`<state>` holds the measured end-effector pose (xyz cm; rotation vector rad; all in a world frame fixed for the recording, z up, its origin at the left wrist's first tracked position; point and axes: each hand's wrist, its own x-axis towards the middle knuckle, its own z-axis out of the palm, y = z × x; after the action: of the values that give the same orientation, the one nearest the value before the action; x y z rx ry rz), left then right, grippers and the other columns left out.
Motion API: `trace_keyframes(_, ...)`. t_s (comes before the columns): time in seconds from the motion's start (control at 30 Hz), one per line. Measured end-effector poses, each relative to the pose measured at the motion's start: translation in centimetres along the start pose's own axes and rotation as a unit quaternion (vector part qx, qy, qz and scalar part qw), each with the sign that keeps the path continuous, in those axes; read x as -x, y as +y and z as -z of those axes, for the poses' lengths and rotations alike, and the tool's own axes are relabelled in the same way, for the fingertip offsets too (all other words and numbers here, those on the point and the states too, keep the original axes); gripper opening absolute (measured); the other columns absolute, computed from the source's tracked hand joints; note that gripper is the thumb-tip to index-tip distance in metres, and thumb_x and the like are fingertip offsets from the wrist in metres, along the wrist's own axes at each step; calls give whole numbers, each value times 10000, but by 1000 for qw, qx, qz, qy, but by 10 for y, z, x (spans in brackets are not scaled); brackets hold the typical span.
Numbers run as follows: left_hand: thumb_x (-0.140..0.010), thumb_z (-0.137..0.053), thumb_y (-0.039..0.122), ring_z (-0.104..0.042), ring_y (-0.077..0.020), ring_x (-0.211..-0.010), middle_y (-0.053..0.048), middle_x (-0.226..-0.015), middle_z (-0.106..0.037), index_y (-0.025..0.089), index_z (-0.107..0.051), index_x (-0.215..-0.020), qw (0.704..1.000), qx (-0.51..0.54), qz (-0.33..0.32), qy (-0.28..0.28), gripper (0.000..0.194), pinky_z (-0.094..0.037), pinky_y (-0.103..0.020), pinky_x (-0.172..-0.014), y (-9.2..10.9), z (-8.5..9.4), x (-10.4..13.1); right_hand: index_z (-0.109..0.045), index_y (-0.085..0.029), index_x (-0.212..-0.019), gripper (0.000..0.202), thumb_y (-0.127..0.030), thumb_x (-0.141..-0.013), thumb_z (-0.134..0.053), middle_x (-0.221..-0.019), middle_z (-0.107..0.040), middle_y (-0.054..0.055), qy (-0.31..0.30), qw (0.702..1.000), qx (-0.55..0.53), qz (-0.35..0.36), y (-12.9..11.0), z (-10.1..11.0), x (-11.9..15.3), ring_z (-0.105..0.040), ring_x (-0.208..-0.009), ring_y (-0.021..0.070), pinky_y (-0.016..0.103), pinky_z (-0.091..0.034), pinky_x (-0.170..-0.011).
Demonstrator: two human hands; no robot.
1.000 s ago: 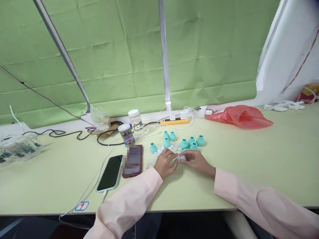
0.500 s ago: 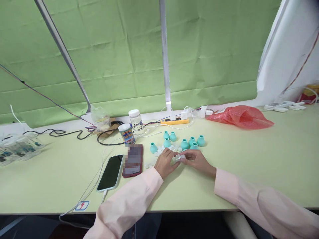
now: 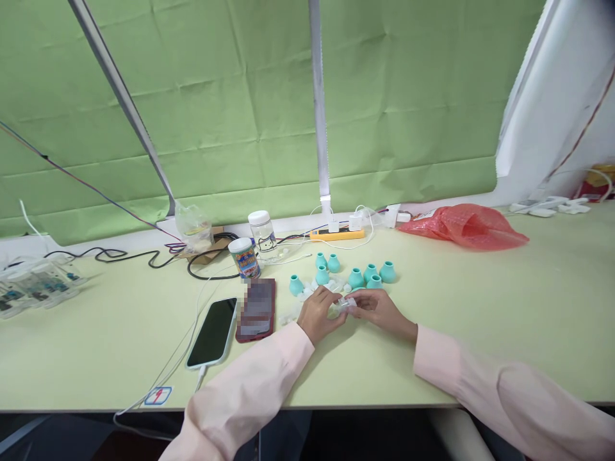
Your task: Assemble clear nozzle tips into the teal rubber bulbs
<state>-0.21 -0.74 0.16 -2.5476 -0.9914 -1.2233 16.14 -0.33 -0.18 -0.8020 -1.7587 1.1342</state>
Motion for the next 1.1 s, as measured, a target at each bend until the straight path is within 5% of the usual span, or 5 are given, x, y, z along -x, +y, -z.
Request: trace_keyframes(1.1, -681, -483, 267, -482, -150, -731, -67, -772, -517, 153, -513, -881, 998, 51, -19, -20, 232, -426, -279, -607, 1, 6, 2, -604, -140, -806, 311, -351, -579, -600, -676, -588, 37, -1, 1000, 31, 7, -1, -1, 1, -514, -578, 122, 259, -439, -568)
